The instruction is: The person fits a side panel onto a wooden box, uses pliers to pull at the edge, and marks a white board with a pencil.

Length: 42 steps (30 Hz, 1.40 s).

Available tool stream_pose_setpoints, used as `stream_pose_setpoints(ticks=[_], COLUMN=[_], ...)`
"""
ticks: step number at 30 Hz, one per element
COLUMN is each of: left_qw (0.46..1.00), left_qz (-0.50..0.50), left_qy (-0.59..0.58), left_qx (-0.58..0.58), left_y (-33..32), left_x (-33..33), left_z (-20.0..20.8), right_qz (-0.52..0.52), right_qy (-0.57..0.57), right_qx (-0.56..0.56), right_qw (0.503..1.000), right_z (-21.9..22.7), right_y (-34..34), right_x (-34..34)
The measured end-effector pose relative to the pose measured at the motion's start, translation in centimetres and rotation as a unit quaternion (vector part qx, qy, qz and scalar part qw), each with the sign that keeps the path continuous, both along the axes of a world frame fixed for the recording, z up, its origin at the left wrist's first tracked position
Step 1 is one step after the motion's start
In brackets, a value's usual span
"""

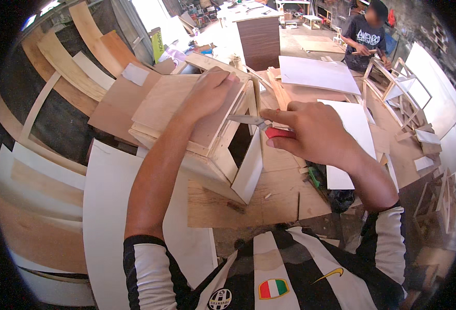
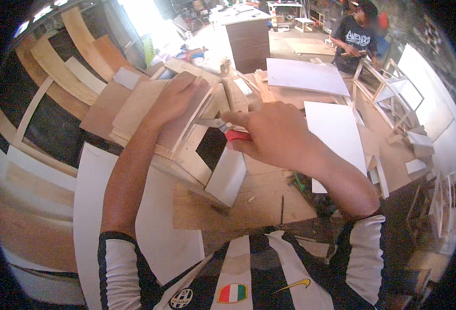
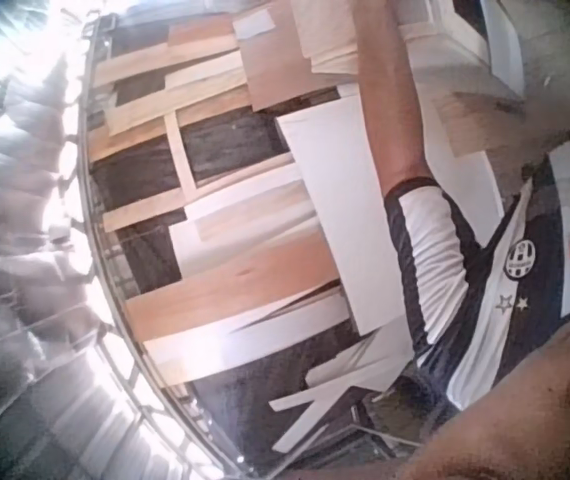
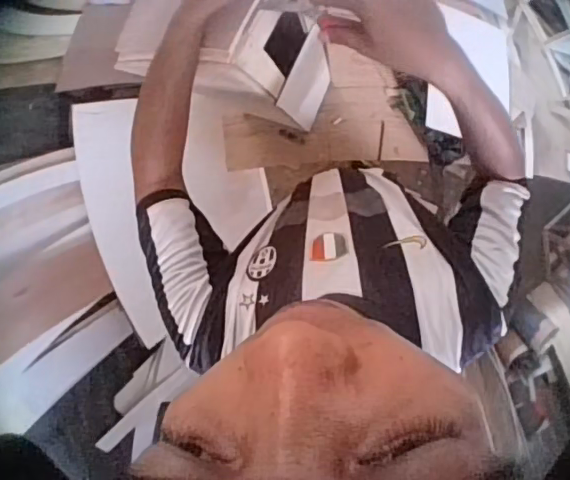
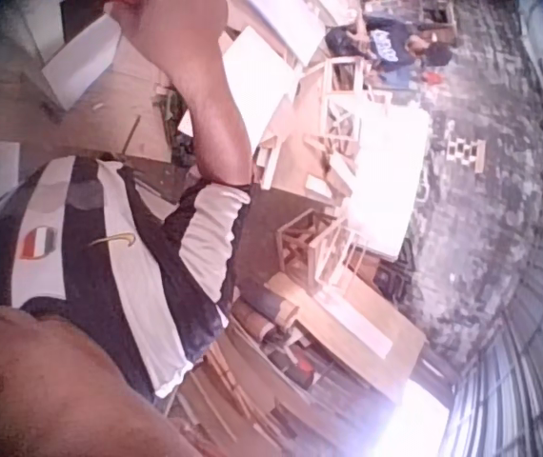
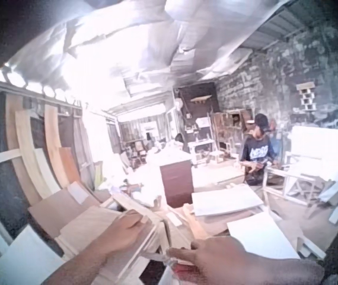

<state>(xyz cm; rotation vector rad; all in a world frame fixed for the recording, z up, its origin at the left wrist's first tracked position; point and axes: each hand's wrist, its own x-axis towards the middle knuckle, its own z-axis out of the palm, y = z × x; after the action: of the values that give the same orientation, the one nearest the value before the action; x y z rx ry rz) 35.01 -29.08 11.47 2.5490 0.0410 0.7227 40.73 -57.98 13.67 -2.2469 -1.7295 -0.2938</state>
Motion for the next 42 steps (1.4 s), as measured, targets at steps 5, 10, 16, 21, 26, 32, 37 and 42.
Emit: stream_pose_setpoints(ticks=[5,10,16,21,26,32,37,42], left_qw=[0.999,1.000,0.996,0.999,0.998,0.999,0.992,0.992], left_qz=[0.027,0.013,0.031,0.003,-0.024,-0.021,-0.071,-0.062], left_qy=[0.018,-0.020,0.036,0.048,0.051,0.027,0.027,0.017], left_qx=[0.016,0.004,-0.071,-0.015,-0.023,-0.042,-0.099,-0.106], left_y=[0.2,0.6,-1.4,-0.6,0.2,-0.1,0.0,-0.3], left_x=[0.3,0.2,-0.9,-0.8,0.3,0.4,0.1,-0.3], left_z=[-0.1,-0.5,1.2,0.9,0.3,0.6,0.6,0.7], right_qz=[0.003,0.008,0.013,-0.003,0.026,0.044,0.031,0.003], right_qy=[0.003,0.060,0.050,0.049,0.047,0.024,0.027,0.055], right_qx=[0.011,0.107,0.229,0.170,0.059,0.057,0.035,0.105], right_qw=[1.000,0.992,0.972,0.984,0.997,0.997,0.999,0.993], right_z=[-1.3,-7.0,-11.9,-6.9,-2.3,-1.8,-1.8,-5.7], right_y=[0.4,1.0,2.6,0.2,-1.3,-0.9,-0.2,0.1], right_x=[0.1,-0.3,-0.6,-1.2,-1.9,-2.0,-2.9,-3.5])
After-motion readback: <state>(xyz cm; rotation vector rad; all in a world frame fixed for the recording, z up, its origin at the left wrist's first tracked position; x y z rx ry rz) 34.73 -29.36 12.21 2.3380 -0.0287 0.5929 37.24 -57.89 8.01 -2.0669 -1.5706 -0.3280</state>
